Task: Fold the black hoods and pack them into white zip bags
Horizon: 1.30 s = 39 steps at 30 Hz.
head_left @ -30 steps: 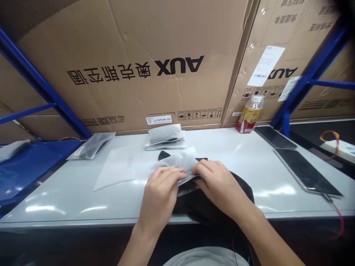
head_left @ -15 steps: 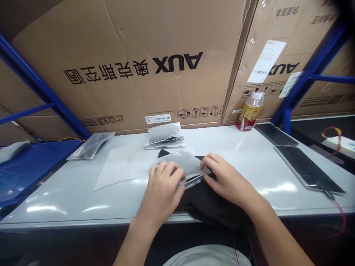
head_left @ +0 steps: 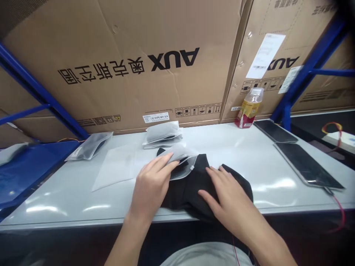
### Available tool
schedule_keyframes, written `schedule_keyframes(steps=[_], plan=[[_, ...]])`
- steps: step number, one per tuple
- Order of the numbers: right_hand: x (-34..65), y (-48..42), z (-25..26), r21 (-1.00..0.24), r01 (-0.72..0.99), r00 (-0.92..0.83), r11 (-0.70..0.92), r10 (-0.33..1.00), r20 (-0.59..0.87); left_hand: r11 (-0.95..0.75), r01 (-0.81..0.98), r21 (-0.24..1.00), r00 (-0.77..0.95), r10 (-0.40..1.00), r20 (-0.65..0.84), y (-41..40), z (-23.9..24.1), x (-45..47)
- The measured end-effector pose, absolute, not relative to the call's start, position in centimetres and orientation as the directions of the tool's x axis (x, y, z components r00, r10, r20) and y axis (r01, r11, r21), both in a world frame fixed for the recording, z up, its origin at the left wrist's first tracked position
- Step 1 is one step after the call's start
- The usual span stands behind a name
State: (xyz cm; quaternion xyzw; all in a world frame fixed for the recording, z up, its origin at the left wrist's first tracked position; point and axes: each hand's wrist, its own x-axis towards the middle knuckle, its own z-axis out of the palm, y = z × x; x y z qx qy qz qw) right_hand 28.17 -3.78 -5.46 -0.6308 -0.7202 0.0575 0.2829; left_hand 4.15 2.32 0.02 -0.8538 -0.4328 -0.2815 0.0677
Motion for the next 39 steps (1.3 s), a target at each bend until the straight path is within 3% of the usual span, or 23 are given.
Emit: schedule_keyframes(steps=[4,6,8,13,17,22,26,29,31,34,36,39], plan=[[30.6,-1.0,-6.8,-0.442,0.856,-0.188,0.267,0.958,0.214,-0.425,0.905,0.014,0.362,0.788,0.498,-0.5,1.8,6.0],[32.5,1.2,-6.3,-0.475,0.818,-0.265,0.323,0.946,0.186,-0.458,0.889,-0.008,0.429,0.827,0.363,-1.7,2.9,6.9],[33.9,2.8,-5.4,-0.481,0.805,-0.289,0.348,0.937,0.193,-0.562,0.825,0.062,0.535,0.811,0.237,-2.1,3.9,7.4],[32.0,1.9,-2.5,-0.487,0.826,-0.145,0.284,0.942,0.304,-0.668,0.708,0.228,0.638,0.744,0.199,1.1,4.1,6.7],[27.9,0.3,-1.6,-0.543,0.831,-0.037,0.121,0.986,0.164,-0.586,0.781,0.214,0.579,0.809,0.099,3.2,0.6,6.6],[25.6,2.5,-1.6,-0.496,0.868,0.043,-0.005,0.997,0.064,-0.512,0.832,0.214,0.489,0.859,0.154,2.4,-2.1,7.2],[25.2,1.6,-0.7,-0.486,0.874,-0.001,0.008,1.0,0.016,-0.49,0.838,0.24,0.462,0.872,0.163,2.1,-2.2,7.0],[25.1,-2.7,0.4,-0.524,0.843,-0.175,0.123,0.983,-0.05,-0.483,0.839,0.252,0.451,0.875,0.175,2.2,-2.3,6.9],[25.3,-5.7,1.2,-0.603,0.741,-0.445,0.293,0.888,-0.115,-0.475,0.84,0.262,0.442,0.88,0.177,2.3,-2.4,7.1],[25.8,-7.9,1.8,-0.704,0.607,-0.638,0.369,0.755,-0.154,-0.435,0.861,0.264,0.4,0.899,0.18,2.2,-2.2,7.3],[26.1,-7.5,1.9,-0.741,0.579,-0.611,0.34,0.783,-0.117,-0.395,0.88,0.264,0.351,0.915,0.199,1.9,-1.8,7.2],[25.9,-5.3,1.9,-0.74,0.606,-0.364,0.291,0.929,0.067,-0.363,0.891,0.271,0.296,0.919,0.259,1.1,-1.5,6.6]])
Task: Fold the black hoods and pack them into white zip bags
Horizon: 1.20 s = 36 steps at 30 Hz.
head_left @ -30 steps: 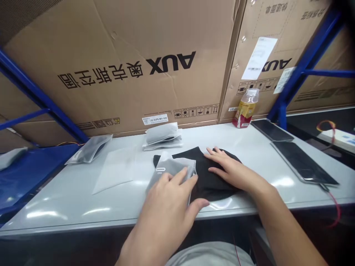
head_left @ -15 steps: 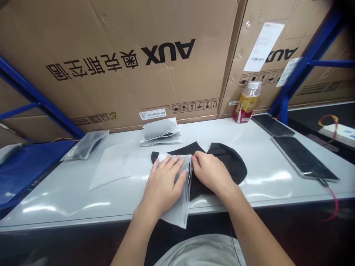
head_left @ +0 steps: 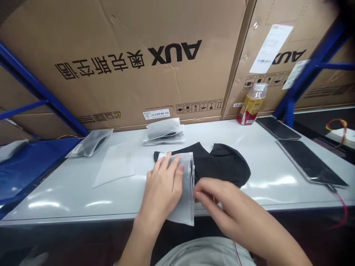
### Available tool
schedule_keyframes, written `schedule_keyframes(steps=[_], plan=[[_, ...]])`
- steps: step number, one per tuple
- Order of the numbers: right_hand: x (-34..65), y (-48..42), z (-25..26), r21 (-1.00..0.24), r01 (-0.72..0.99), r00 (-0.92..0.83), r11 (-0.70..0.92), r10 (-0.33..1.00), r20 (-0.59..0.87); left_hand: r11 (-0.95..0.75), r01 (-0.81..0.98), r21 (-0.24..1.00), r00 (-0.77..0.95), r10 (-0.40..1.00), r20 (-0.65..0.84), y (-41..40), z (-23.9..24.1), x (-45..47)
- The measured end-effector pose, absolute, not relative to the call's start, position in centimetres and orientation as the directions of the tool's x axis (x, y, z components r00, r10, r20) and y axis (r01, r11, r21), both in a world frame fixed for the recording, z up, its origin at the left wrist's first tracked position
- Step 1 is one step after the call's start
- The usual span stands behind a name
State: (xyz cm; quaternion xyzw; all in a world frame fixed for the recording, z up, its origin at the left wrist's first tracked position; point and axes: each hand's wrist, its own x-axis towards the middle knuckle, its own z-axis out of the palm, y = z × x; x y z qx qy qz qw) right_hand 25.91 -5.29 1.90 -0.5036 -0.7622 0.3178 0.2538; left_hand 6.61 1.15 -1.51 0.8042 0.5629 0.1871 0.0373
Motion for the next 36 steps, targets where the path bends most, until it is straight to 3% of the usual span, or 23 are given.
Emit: schedule_keyframes(steps=[3,5,8,11,13,16,19,22,25,28,30,34,36], plan=[[24.6,-2.6,2.0,-0.669,0.668,-0.122,0.327,0.934,0.336,-0.375,0.89,0.26,0.291,0.906,0.308,0.8,-1.6,5.9],[23.8,-0.8,2.1,-0.567,0.708,-0.187,0.421,0.886,0.424,-0.475,0.842,0.256,0.398,0.867,0.301,1.2,-1.6,5.5],[23.9,1.3,1.7,-0.483,0.699,-0.394,0.527,0.848,0.356,-0.708,0.635,0.307,0.665,0.704,0.248,3.0,-0.9,4.5],[25.7,2.2,0.7,-0.581,0.695,-0.36,0.425,0.904,0.23,-0.755,0.577,0.31,0.693,0.654,0.303,3.9,0.2,3.5],[27.0,2.1,-0.4,-0.654,0.697,-0.265,0.293,0.953,0.144,-0.639,0.718,0.276,0.541,0.762,0.357,2.9,0.6,3.4],[28.4,1.4,-2.3,-0.718,0.674,-0.18,0.174,0.981,0.069,-0.44,0.861,0.256,0.38,0.89,0.253,0.0,0.3,4.1],[29.1,0.8,-3.7,-0.79,0.595,-0.18,0.149,0.982,0.05,-0.453,0.858,0.241,0.437,0.891,0.12,-1.8,-0.1,4.9],[29.6,0.7,-4.1,-0.888,0.442,-0.164,0.131,0.984,0.064,-0.573,0.775,0.266,0.557,0.819,0.138,-0.6,1.1,4.4],[30.1,0.6,-3.2,-0.926,0.316,-0.065,0.205,0.979,0.195,-0.739,0.613,0.279,0.732,0.665,0.15,1.8,3.1,3.8],[30.0,0.1,-1.5,-0.844,0.436,0.015,0.312,0.935,0.354,-0.781,0.548,0.298,0.805,0.59,0.066,3.3,3.8,4.2],[29.3,-0.1,-0.7,-0.735,0.589,-0.027,0.335,0.917,0.397,-0.74,0.574,0.351,0.782,0.622,0.033,3.4,3.1,5.0],[26.6,0.1,-1.4,-0.522,0.758,-0.193,0.391,0.899,0.393,-0.57,0.696,0.436,0.537,0.817,0.211,2.7,0.5,7.3],[25.3,0.5,-2.4,-0.463,0.787,-0.222,0.408,0.887,0.404,-0.526,0.736,0.426,0.461,0.85,0.255,2.5,-0.7,8.0]])
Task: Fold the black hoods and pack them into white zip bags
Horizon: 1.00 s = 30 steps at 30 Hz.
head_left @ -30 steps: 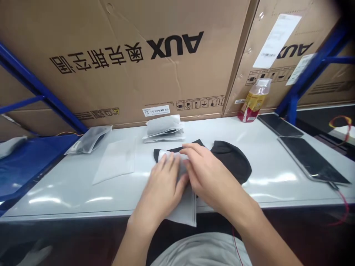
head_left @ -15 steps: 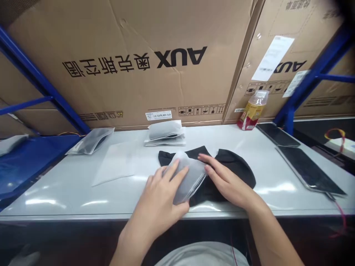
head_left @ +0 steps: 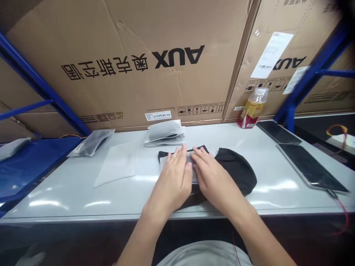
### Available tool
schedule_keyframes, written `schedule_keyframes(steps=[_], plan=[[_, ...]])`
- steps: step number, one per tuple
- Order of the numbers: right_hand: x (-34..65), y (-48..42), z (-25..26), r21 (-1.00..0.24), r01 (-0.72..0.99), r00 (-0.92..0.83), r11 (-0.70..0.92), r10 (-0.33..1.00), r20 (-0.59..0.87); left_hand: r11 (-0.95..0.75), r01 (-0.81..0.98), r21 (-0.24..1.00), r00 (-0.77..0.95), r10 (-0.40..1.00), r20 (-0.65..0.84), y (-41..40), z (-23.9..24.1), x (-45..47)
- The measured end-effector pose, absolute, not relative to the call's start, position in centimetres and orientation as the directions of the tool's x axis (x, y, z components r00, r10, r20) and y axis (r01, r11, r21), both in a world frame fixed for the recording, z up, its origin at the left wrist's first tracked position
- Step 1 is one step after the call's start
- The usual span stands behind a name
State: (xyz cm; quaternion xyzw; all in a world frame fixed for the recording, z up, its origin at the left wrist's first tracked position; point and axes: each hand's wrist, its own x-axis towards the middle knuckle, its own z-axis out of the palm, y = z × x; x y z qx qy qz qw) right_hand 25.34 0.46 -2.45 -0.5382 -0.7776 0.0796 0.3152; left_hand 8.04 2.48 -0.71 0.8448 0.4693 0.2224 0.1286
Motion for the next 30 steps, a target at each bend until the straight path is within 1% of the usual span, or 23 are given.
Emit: schedule_keyframes(steps=[2,4,6,8,11,14,18,22,24,27,30], plan=[[24.5,0.8,-3.3,-0.474,0.789,-0.219,0.391,0.9,0.378,-0.541,0.753,0.374,0.494,0.841,0.222,2.5,-1.7,8.3],[23.8,1.2,-3.7,-0.507,0.793,-0.171,0.336,0.923,0.345,-0.573,0.759,0.31,0.545,0.819,0.18,2.6,-2.4,8.1],[23.4,1.6,-3.5,-0.506,0.812,-0.131,0.291,0.936,0.328,-0.6,0.754,0.267,0.579,0.799,0.162,2.6,-2.8,7.7],[23.0,1.9,-3.2,-0.497,0.821,-0.153,0.28,0.948,0.281,-0.611,0.751,0.251,0.591,0.791,0.16,2.5,-3.1,7.5],[23.1,2.0,-3.3,-0.499,0.824,-0.224,0.268,0.963,0.148,-0.613,0.75,0.247,0.592,0.79,0.16,2.3,-3.5,7.6],[23.5,1.6,-4.0,-0.465,0.854,-0.217,0.231,0.972,0.086,-0.601,0.759,0.25,0.576,0.799,0.172,2.2,-4.0,7.7],[24.4,0.9,-4.7,-0.427,0.878,-0.2,0.217,0.976,0.086,-0.586,0.765,0.268,0.558,0.81,0.18,2.2,-4.3,7.5],[25.9,0.2,-4.9,-0.396,0.893,-0.176,0.212,0.976,0.125,-0.587,0.764,0.268,0.552,0.809,0.2,2.1,-4.1,6.8],[27.0,-0.1,-5.0,-0.441,0.868,-0.188,0.229,0.973,0.135,-0.613,0.756,0.229,0.57,0.789,0.229,1.8,-3.6,6.5],[28.6,-0.1,-5.5,-0.594,0.762,-0.184,0.259,0.965,0.185,-0.737,0.664,0.13,0.703,0.674,0.229,1.2,-2.3,6.4],[30.0,0.0,-6.1,-0.723,0.64,-0.036,0.26,0.95,0.31,-0.822,0.565,0.069,0.805,0.567,0.171,1.1,-1.2,6.3]])
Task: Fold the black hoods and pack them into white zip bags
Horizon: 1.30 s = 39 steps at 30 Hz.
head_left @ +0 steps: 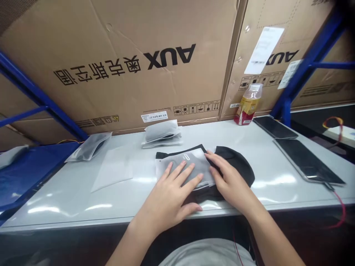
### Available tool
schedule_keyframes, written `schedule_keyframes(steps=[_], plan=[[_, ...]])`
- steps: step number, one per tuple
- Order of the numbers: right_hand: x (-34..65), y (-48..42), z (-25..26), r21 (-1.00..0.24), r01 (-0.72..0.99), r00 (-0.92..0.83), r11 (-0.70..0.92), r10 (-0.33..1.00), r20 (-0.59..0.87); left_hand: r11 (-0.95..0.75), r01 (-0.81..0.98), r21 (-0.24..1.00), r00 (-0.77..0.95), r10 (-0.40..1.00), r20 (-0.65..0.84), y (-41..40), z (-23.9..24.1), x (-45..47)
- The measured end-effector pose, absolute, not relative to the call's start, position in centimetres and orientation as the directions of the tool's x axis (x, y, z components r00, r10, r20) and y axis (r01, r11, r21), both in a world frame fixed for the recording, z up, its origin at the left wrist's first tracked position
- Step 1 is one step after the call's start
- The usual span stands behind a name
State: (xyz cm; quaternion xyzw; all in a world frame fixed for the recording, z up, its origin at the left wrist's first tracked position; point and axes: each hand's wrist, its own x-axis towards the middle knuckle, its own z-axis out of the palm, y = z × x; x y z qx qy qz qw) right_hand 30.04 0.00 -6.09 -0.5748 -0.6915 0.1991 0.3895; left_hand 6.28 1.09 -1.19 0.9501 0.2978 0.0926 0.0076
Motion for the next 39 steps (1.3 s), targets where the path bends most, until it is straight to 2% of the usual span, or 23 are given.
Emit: schedule_keyframes(steps=[3,6,9,14,17,20,25,27,29,33,37,39], plan=[[31.1,-0.3,-6.1,-0.753,0.601,-0.014,0.268,0.946,0.325,-0.821,0.565,0.077,0.802,0.569,0.181,1.8,-0.6,5.8],[31.7,-0.8,-5.5,-0.718,0.607,-0.187,0.339,0.94,0.286,-0.8,0.58,0.155,0.76,0.6,0.25,2.7,-0.1,4.9],[31.8,-0.9,-4.6,-0.665,0.61,-0.274,0.431,0.902,0.333,-0.792,0.576,0.201,0.727,0.609,0.317,3.0,0.3,4.6],[30.2,-0.4,-3.5,-0.599,0.629,-0.205,0.495,0.849,0.487,-0.778,0.627,0.044,0.72,0.6,0.348,1.7,0.1,6.2],[29.6,-0.4,-3.5,-0.588,0.652,-0.14,0.479,0.838,0.527,-0.727,0.687,-0.009,0.688,0.646,0.33,0.8,-0.8,7.5],[29.9,-0.7,-3.9,-0.557,0.656,-0.16,0.509,0.816,0.556,-0.696,0.716,-0.053,0.662,0.654,0.366,1.0,-0.9,7.7],[31.2,-1.0,-3.6,-0.524,0.545,-0.31,0.654,0.738,0.599,-0.816,0.578,0.002,0.773,0.548,0.318,3.3,2.4,6.6],[31.3,-1.1,-3.4,-0.558,0.524,-0.311,0.643,0.755,0.578,-0.844,0.536,0.042,0.806,0.525,0.274,4.2,4.1,6.1],[31.4,-1.3,-3.6,-0.612,0.559,-0.263,0.559,0.82,0.509,-0.85,0.526,0.037,0.813,0.515,0.271,5.1,5.4,5.7],[31.2,-1.4,-4.7,-0.623,0.679,-0.191,0.388,0.913,0.36,-0.819,0.573,-0.034,0.753,0.51,0.416,7.3,7.6,4.1],[31.2,-1.1,-5.6,-0.585,0.71,-0.227,0.391,0.914,0.336,-0.667,0.742,-0.071,0.506,0.487,0.712,11.6,8.8,2.4],[31.3,-1.0,-5.8,-0.582,0.715,-0.224,0.388,0.915,0.334,-0.617,0.784,-0.065,0.464,0.513,0.722,14.6,8.0,2.1]])
